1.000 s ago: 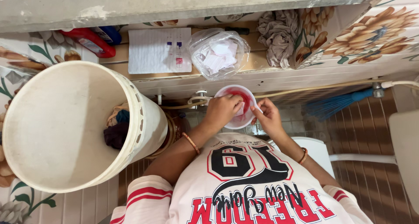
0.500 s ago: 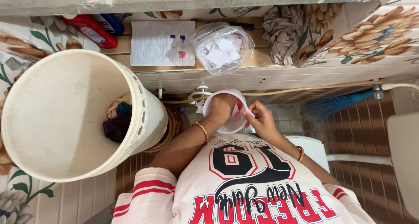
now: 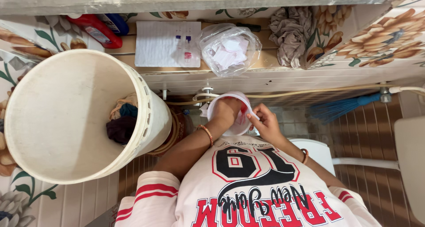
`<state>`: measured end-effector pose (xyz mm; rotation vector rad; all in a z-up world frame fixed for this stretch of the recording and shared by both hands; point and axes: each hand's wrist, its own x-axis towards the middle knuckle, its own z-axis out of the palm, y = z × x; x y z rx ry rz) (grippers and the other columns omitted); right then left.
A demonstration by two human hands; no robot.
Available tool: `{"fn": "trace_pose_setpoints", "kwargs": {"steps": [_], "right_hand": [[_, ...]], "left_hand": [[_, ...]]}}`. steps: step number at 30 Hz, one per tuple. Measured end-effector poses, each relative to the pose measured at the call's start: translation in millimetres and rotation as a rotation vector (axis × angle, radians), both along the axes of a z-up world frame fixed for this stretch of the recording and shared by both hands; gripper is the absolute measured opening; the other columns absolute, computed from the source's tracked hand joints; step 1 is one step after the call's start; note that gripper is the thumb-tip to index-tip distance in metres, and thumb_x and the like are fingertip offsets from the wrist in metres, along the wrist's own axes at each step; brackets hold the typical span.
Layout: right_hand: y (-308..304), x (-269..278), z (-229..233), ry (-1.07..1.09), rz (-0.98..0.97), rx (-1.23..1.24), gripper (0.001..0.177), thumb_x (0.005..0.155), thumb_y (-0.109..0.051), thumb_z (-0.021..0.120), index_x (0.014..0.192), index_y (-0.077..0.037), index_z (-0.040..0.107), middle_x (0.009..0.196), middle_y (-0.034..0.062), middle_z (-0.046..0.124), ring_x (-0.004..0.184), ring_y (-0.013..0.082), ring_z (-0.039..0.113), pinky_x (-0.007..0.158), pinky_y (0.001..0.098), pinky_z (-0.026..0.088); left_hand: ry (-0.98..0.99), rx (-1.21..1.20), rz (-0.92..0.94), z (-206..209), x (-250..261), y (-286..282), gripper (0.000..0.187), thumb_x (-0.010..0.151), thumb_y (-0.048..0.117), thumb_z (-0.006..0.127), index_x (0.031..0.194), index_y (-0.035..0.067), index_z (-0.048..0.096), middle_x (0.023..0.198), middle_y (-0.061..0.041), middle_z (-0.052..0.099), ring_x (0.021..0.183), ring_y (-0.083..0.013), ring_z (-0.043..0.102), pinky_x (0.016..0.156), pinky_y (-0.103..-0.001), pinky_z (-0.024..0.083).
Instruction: The person repeatedly picks small folded papers from a plastic bag and places them into a white plastic cup. The person handles the papers one at a time, transferring them from the bag to the cup throughout the clip.
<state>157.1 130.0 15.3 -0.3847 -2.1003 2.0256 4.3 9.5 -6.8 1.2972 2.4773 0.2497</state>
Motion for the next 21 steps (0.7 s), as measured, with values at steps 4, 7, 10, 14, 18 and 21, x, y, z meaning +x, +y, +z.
{"fn": "trace_pose_setpoints", "kwargs": {"steps": [4, 7, 10, 14, 18, 21], "right_hand": [[-2, -1, -4, 0.046, 0.008, -0.032, 0.013, 0.098, -0.007, 0.067, 0.097, -0.002, 0.055, 0.076, 0.0036, 0.068, 0.062, 0.0057, 0.063, 0.054, 0.0222, 0.053], [-2, -3, -4, 0.042, 0.018, -0.015, 0.013, 0.099, -0.007, 0.067, 0.097, -0.002, 0.056, 0.075, 0.0037, 0.067, 0.062, 0.0058, 0.062, 0.054, 0.0225, 0.053], [-3, -4, -2, 0.039, 0.031, 0.009, 0.014, 0.099, -0.008, 0.068, 0.096, -0.002, 0.055, 0.074, 0.0036, 0.066, 0.062, 0.0058, 0.062, 0.055, 0.0227, 0.053], [0, -7, -1, 0.015, 0.034, 0.009, 0.015, 0.099, -0.008, 0.068, 0.096, -0.002, 0.055, 0.075, 0.0034, 0.067, 0.062, 0.0063, 0.064, 0.055, 0.0227, 0.054], [3, -8, -7, -0.005, 0.017, -0.051, 0.014, 0.099, -0.008, 0.067, 0.097, -0.002, 0.055, 0.077, 0.0038, 0.069, 0.062, 0.0076, 0.066, 0.054, 0.0231, 0.053], [9, -11, -14, 0.018, -0.015, -0.133, 0.014, 0.099, -0.008, 0.067, 0.098, -0.003, 0.053, 0.077, 0.0048, 0.070, 0.061, 0.0083, 0.066, 0.053, 0.0238, 0.054]], "left_hand": [[-0.061, 0.248, 0.027, 10, 0, -4, 0.026, 0.083, 0.020, 0.073, 0.108, 0.016, 0.076, 0.110, -0.013, 0.074, 0.100, -0.0297, 0.071, 0.085, -0.040, 0.056], [-0.001, 0.200, -0.006, 15, -2, -3, 0.027, 0.080, 0.019, 0.073, 0.106, 0.018, 0.076, 0.110, -0.011, 0.074, 0.103, -0.0287, 0.070, 0.086, -0.040, 0.055], [-0.047, 0.282, 0.050, 15, -1, -6, 0.026, 0.080, 0.018, 0.072, 0.106, 0.018, 0.076, 0.108, -0.011, 0.074, 0.101, -0.0283, 0.070, 0.086, -0.039, 0.055], [-0.031, 0.461, 0.044, 8, -3, -17, 0.027, 0.081, 0.013, 0.069, 0.107, 0.016, 0.075, 0.105, -0.012, 0.074, 0.096, -0.0297, 0.071, 0.081, -0.041, 0.056], [0.094, 0.469, -0.029, 3, -5, -17, 0.025, 0.073, 0.013, 0.071, 0.097, 0.009, 0.075, 0.096, -0.015, 0.074, 0.087, -0.0321, 0.072, 0.073, -0.043, 0.056], [0.020, 0.176, -0.009, 12, -3, -12, 0.006, 0.083, 0.012, 0.069, 0.085, 0.012, 0.075, 0.087, -0.015, 0.074, 0.084, -0.0300, 0.074, 0.073, -0.043, 0.057]]}}
